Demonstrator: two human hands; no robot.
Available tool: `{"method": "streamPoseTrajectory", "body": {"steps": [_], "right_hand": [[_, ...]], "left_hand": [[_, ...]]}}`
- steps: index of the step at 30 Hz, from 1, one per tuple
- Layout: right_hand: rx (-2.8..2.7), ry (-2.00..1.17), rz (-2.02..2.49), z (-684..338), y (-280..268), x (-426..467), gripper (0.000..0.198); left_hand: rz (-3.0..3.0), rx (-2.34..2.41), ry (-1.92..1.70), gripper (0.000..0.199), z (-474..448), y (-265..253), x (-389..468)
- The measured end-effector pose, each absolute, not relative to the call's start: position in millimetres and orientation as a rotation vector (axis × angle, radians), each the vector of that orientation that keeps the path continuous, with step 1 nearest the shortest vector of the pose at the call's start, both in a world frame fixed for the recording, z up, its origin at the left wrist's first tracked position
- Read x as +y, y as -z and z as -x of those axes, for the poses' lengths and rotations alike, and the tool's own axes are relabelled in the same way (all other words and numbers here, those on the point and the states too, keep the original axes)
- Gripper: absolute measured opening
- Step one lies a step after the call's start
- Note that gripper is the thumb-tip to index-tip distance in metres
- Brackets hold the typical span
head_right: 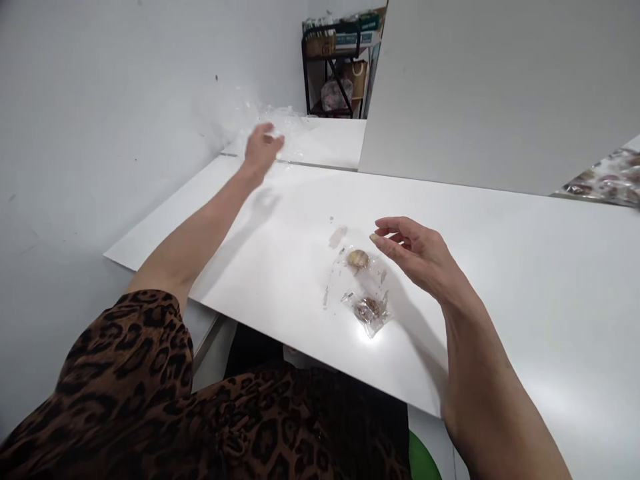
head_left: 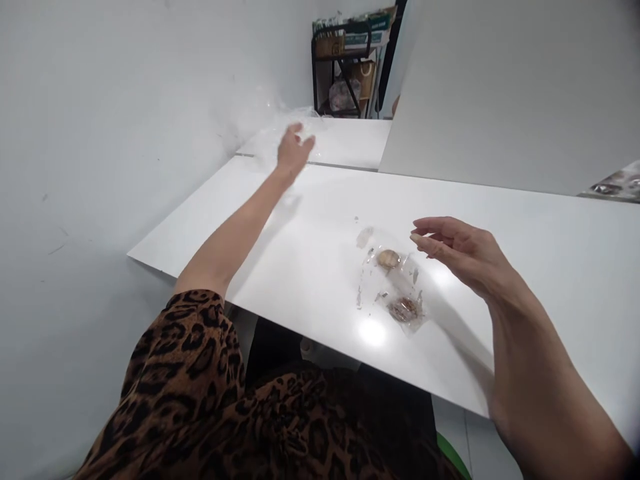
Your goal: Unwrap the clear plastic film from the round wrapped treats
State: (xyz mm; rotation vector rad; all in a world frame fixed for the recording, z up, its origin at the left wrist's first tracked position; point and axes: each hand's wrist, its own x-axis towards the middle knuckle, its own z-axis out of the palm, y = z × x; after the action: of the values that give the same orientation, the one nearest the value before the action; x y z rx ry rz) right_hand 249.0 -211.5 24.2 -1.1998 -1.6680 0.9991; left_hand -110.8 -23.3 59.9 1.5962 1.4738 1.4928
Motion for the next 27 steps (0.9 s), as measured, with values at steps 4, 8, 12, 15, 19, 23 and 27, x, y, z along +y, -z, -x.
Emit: {"method": "streamPoseTrajectory", "body": {"steps": [4,8,12,15,19,23,27], "right_hand": [[-1.819,-1.014,1.336,-253.5,-25.9,-211.2,0.053],[-1.934,-1.104,1.356,-256.1,-32.1,-211.1,0.056],[-2.006,-1.155,1.35,-260.5,-37.3,-210.3,0.054],[-2.004,-1.167,1.347,-262.2,-40.1,-210.4,0.053],[-2.092,-1.102,1.4,-257.0,-46.4,-212.8,0.041],[-2.345,-0.994,1.457,-245.4,-50.2,-220.3,0.03],[-2.523,-0.924,1.55,-242.9,-38.1,-237.6,0.039]], "left_hand": [[-2.107,1.496,-0.802,0.025,38.1,-11.0,-109.3],[-2.297,1.382,-0.425,0.048,-15.0,1.2,-169.3],[-2.381,1.343,-0.181,0.065,-42.8,-1.6,-190.5],[-2.4,1.364,-0.16,0.059,-50.3,-1.1,-194.5],[-2.303,1.449,-0.322,0.05,-49.0,6.3,-195.7],[-2.204,1.447,-0.473,0.044,-39.5,13.7,-195.1],[-2.182,1.428,-0.534,0.045,-28.0,16.6,-192.9]]}}
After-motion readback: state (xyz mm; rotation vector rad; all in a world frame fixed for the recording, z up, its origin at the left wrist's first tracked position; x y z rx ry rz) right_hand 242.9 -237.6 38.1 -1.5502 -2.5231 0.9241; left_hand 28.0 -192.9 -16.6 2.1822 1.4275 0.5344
